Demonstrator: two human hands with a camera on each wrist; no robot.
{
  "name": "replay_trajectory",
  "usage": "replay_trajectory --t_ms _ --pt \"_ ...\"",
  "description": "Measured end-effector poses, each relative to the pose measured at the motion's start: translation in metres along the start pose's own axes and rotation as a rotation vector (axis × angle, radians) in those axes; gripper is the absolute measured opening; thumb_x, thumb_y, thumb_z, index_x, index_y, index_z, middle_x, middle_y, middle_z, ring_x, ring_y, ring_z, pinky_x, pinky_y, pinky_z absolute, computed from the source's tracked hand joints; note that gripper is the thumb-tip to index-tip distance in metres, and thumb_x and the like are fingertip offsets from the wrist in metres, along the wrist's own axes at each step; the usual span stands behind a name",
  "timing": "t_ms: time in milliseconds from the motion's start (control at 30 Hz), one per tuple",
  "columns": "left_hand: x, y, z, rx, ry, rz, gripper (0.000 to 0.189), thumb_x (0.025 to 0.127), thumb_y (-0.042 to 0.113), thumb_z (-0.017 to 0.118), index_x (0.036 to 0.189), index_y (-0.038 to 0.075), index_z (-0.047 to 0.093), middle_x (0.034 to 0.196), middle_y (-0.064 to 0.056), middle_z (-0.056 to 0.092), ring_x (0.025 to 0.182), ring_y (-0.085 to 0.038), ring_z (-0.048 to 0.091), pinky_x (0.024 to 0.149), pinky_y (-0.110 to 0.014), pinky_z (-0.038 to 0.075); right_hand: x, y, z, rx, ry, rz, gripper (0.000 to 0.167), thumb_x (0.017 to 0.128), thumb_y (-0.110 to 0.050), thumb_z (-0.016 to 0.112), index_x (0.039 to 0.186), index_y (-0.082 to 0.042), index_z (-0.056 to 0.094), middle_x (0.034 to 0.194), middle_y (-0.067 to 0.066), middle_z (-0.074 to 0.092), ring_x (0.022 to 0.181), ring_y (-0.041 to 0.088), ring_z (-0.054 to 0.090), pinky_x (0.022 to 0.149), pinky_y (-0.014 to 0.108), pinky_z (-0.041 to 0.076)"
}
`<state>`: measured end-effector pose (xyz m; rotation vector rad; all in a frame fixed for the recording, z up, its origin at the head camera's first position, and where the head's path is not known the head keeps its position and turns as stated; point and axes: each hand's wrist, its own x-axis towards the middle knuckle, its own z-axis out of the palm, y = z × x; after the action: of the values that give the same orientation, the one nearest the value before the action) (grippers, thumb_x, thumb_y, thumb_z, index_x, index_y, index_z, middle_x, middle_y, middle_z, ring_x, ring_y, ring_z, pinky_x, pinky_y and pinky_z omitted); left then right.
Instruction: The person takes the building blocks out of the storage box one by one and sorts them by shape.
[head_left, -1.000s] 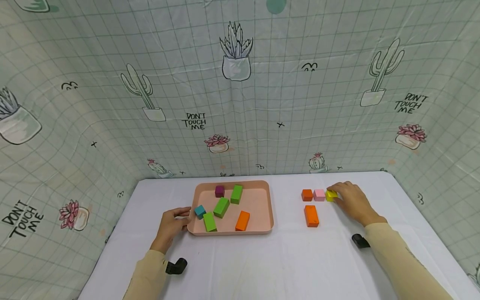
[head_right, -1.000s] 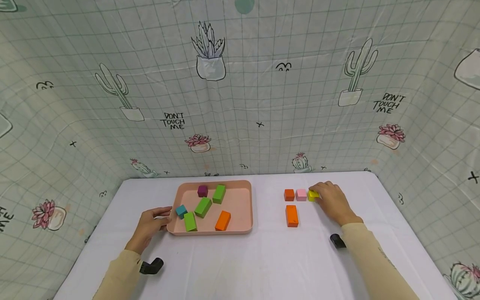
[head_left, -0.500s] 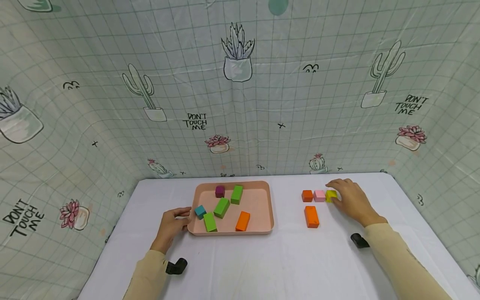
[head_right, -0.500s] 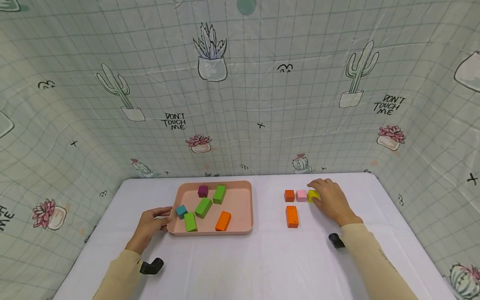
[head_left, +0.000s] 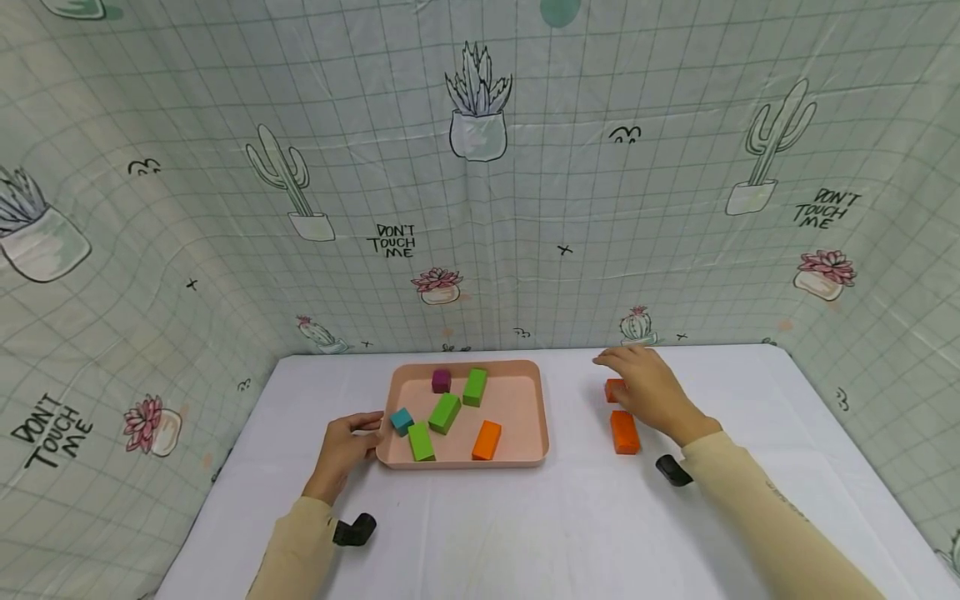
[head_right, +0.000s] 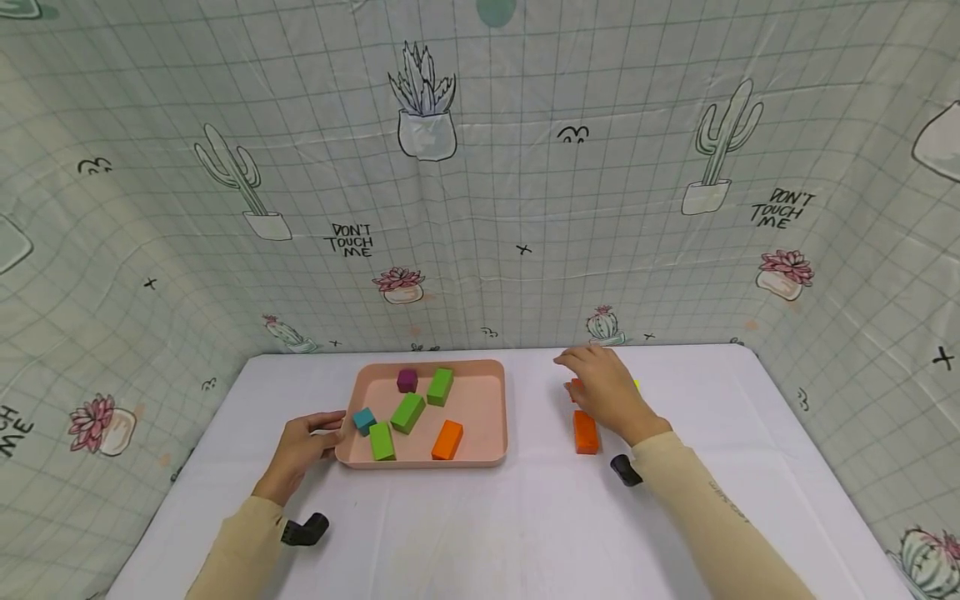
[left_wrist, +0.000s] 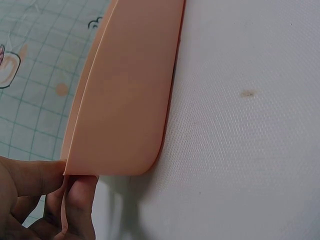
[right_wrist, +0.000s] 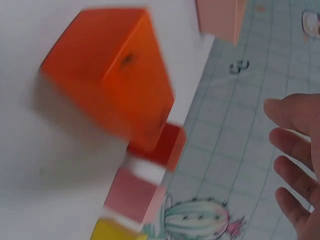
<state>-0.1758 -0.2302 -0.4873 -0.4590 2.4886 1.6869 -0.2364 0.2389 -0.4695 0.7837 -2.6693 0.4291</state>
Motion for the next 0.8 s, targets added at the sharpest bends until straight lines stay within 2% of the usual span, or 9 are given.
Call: replay_trajectory --t_ms 233,433,800 --pt "0.002 0.000 0.001 0.002 0.007 -0.002 0.037 0.097 -0.006 0.064 0.134 -0.010 0.066 0.123 -0.026 0.066 0.078 -0.013 0.061 0.063 -0.021 0.053 0.021 -0.031 0.012 0.017 -0.028 -0.090 0.040 0.087 -0.004 0.085 0.124 -0.002 0.073 0.126 0.014 0.071 0.119 0.038 0.061 0.104 0.055 0.050" --pt "0.002 0.000 0.001 -0.001 0.009 -0.004 0.037 0.097 -0.006 0.064 0.134 -0.010 0.066 0.123 -0.026 0.066 0.079 -0.013 0.062 0.064 -0.021 0.053 0.037 -0.055 0.020 0.040 -0.063 -0.130 0.040 0.088 -0.007 0.085 0.126 -0.003 0.073 0.127 0.012 0.071 0.121 0.036 0.061 0.107 0.053 0.048" --pt "0.001 0.000 0.000 -0.002 0.002 0.005 0.036 0.097 -0.007 0.064 0.133 -0.011 0.066 0.123 -0.027 0.066 0.078 -0.013 0.062 0.063 -0.021 0.053 0.062 -0.088 0.030 0.037 -0.076 -0.228 0.042 0.087 -0.007 0.087 0.126 -0.006 0.073 0.124 0.006 0.072 0.118 0.031 0.061 0.106 0.048 0.050"
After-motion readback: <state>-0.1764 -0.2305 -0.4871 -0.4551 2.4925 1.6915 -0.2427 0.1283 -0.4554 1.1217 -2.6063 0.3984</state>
